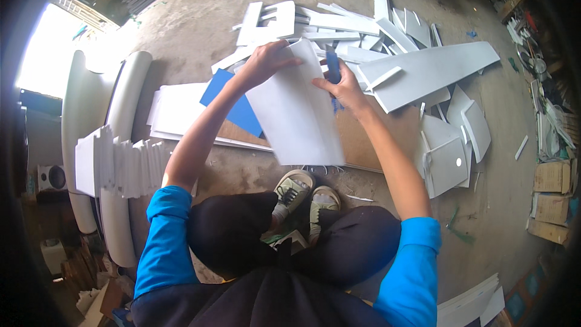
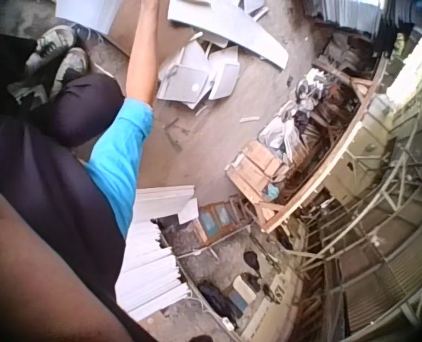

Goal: The person sits on the floor and uses a utility knife to cut white and blue rectangular sheets. They repeatedly place a blue sheet on top of a white sheet, align them, and cut along the edge to trim the white sheet. The cut pieces are discarded into a pile nearby.

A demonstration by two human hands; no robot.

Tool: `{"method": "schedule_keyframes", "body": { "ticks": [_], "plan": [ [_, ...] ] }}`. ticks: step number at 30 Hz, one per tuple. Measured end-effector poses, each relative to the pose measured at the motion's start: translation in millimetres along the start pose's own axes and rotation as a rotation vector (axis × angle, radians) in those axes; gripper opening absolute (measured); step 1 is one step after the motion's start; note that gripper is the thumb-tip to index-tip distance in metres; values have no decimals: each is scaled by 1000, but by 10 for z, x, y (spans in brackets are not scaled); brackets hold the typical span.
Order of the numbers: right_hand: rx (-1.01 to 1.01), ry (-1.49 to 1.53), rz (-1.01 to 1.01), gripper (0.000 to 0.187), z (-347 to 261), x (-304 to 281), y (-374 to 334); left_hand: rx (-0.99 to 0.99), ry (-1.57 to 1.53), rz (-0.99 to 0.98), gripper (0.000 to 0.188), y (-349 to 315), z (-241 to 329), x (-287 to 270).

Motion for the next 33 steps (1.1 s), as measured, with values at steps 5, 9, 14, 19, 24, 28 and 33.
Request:
{"method": "schedule_keyframes", "body": {
  "ticks": [5, 9, 14, 19, 24, 28, 33],
  "plan": [
    [26, -49, 115, 43, -164, -264, -166, 36, 45, -268, 33, -189, 216, -298],
    [287, 185, 231, 78, -362, -732, -478, 141, 147, -155, 31, -103, 449, -239],
    [332, 279, 175, 79, -435, -948, -694, 218, 296, -189, 21, -74, 653, -49],
    [301, 5, 240, 52, -591, -567, -885, 344, 419, -195, 25, -243, 675, 155],
    [275, 162, 160, 39, -449, -460, -1004, 254, 388, -253, 31, -311, 570, 151],
    [187, 82, 77, 23, -476, -520, -1040, 290, 396, -256, 31, -305, 607, 184],
    [130, -148, 287, 17, -607, -581, -980, 267, 420, -207, 32, -268, 541, 172]
  ]
}}
Point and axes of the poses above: each hand's wrist, its own y-axis towards the middle knuckle, its own x-axis out of the palm, z = x × y, the point moved 2 cm from there along y, towards the middle knuckle, and after that the axes turned 1 degree about -x, right-handed, at the moved point
